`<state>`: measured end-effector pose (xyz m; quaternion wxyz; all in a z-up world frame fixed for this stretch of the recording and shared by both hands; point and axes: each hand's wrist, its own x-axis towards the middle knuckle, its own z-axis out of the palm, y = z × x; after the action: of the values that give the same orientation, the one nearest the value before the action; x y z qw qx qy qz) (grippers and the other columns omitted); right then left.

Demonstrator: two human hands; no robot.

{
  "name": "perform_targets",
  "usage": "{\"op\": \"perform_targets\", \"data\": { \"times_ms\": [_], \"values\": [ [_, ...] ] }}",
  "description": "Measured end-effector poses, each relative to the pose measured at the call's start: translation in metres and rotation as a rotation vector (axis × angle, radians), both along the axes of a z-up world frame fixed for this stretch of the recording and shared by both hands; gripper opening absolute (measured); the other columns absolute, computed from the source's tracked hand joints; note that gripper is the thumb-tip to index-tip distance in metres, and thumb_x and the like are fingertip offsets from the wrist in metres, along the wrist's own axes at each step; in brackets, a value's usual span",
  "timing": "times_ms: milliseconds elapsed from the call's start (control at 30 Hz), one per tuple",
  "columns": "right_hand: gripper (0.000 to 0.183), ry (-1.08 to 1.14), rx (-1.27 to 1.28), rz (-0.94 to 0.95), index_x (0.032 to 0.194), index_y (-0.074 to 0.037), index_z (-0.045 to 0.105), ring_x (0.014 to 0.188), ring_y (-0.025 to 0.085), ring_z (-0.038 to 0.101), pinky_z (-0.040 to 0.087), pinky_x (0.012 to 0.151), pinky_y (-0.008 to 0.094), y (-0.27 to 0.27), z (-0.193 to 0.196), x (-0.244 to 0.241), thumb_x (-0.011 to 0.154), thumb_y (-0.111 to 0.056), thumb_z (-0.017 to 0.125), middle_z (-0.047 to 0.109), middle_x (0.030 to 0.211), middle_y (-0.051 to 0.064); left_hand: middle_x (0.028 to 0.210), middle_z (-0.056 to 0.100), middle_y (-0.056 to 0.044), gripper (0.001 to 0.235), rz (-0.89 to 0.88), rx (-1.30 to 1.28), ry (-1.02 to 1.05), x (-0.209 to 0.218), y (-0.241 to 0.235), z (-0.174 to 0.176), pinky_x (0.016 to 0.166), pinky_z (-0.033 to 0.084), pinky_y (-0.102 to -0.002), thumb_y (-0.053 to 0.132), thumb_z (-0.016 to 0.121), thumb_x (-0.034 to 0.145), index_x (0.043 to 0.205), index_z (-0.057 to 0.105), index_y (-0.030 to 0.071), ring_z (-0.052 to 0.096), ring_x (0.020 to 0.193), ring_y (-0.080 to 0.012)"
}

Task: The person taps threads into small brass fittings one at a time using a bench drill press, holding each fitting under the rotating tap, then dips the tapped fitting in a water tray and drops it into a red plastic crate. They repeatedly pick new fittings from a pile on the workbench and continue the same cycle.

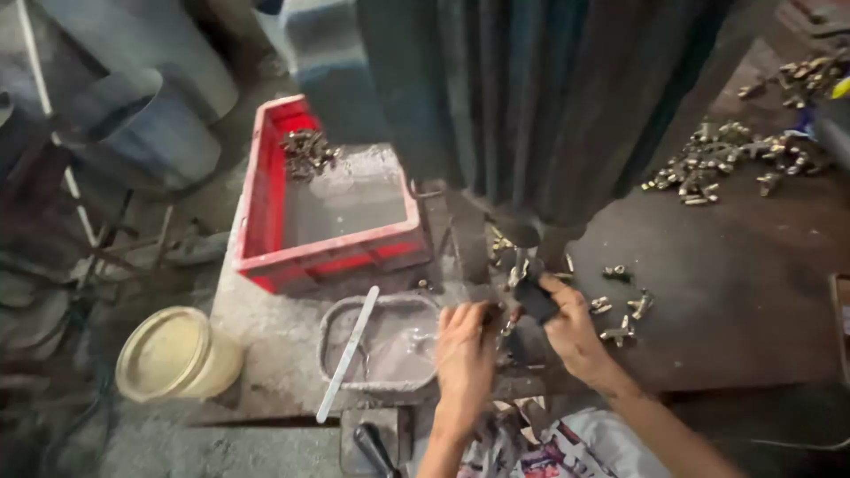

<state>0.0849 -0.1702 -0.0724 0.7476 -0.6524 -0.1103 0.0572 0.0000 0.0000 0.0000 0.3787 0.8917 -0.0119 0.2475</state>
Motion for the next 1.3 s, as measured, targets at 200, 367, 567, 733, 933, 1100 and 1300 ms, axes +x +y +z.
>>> {"op": "perform_targets", "data": {
  "times_ms": [200,367,567,733,933,1100,1300],
  "values": [
    [0.041,-0.09,-0.07,-0.032,0.116,0.0,0.072,0.082,0.012,0.066,0.054,0.078,0.028,0.012,0.034,-0.018,0.085,0.011,0.049,0.074,0.091,0.003,0.098,0.074,-0.007,0.032,0.089,-1.026,0.234,-0.048,0.0,-0.041,0.077,0.052,-0.024,0.004,0.078,0.088,0.12,0.076,0.001,0.065,0.088,-0.0103],
    [0.037,-0.189,-0.042,0.068,0.114,-0.001,0.068,0.081,0.012,0.069,0.058,0.079,0.029,0.006,0.036,-0.015,0.085,0.009,0.046,0.073,0.089,0.002,0.104,0.077,-0.006,0.037,0.122,-1.316,0.242,-0.057,-0.006,-0.092,0.078,0.057,-0.027,0.0,0.076,0.085,0.122,0.071,-0.001,0.07,0.091,-0.0115],
    [0.022,0.016,0.041,0.036,0.11,0.002,0.069,0.08,0.014,0.069,0.056,0.078,0.029,-0.003,-0.002,-0.004,0.103,-0.003,0.049,0.074,0.089,0.005,0.102,0.077,-0.011,0.041,0.06,-1.257,0.096,-0.033,-0.009,-0.013,0.078,0.061,-0.03,-0.002,0.075,0.085,0.125,0.069,0.0,0.073,0.089,-0.0146],
    [0.028,0.008,-0.121,-0.033,0.117,0.003,0.073,0.093,0.012,0.068,0.052,0.085,0.028,-0.02,-0.022,0.005,0.095,0.003,0.055,0.075,0.103,0.004,0.105,0.081,-0.011,0.043,0.08,-0.693,-0.22,-0.031,-0.007,0.111,0.077,0.064,-0.027,-0.002,0.08,0.084,0.125,0.07,0.002,0.079,0.089,-0.0156],
    [0.054,-0.175,-0.123,0.194,0.127,0.0,0.065,0.106,0.013,0.064,0.052,0.095,0.028,-0.036,-0.09,0.04,0.076,0.009,0.049,0.071,0.116,0.001,0.119,0.073,-0.019,0.044,-0.166,0.069,-0.387,0.018,0.017,0.01,0.089,0.061,-0.037,-0.007,0.067,0.085,0.128,0.07,0.002,0.074,0.107,-0.0329],
    [0.039,0.103,-0.29,0.202,0.125,0.002,0.069,0.099,0.019,0.066,0.054,0.09,0.034,-0.034,-0.016,-0.007,0.088,0.006,0.058,0.075,0.109,0.011,0.099,0.075,-0.016,0.033,-0.044,-0.007,0.085,0.002,0.018,0.011,0.071,0.056,-0.043,0.007,0.074,0.083,0.117,0.076,0.005,0.071,0.087,-0.0334],
    [0.062,-0.533,-0.751,0.547,0.13,0.004,0.062,0.127,0.036,0.059,0.031,0.108,0.052,-0.082,-0.015,-0.044,0.068,0.006,0.064,0.067,0.131,0.024,0.088,0.077,-0.014,0.024,-0.285,-0.321,0.515,-0.049,0.015,-0.023,0.071,0.057,-0.03,0.015,0.075,0.085,0.105,0.08,0.003,0.075,0.074,-0.0152]
  ]
}}
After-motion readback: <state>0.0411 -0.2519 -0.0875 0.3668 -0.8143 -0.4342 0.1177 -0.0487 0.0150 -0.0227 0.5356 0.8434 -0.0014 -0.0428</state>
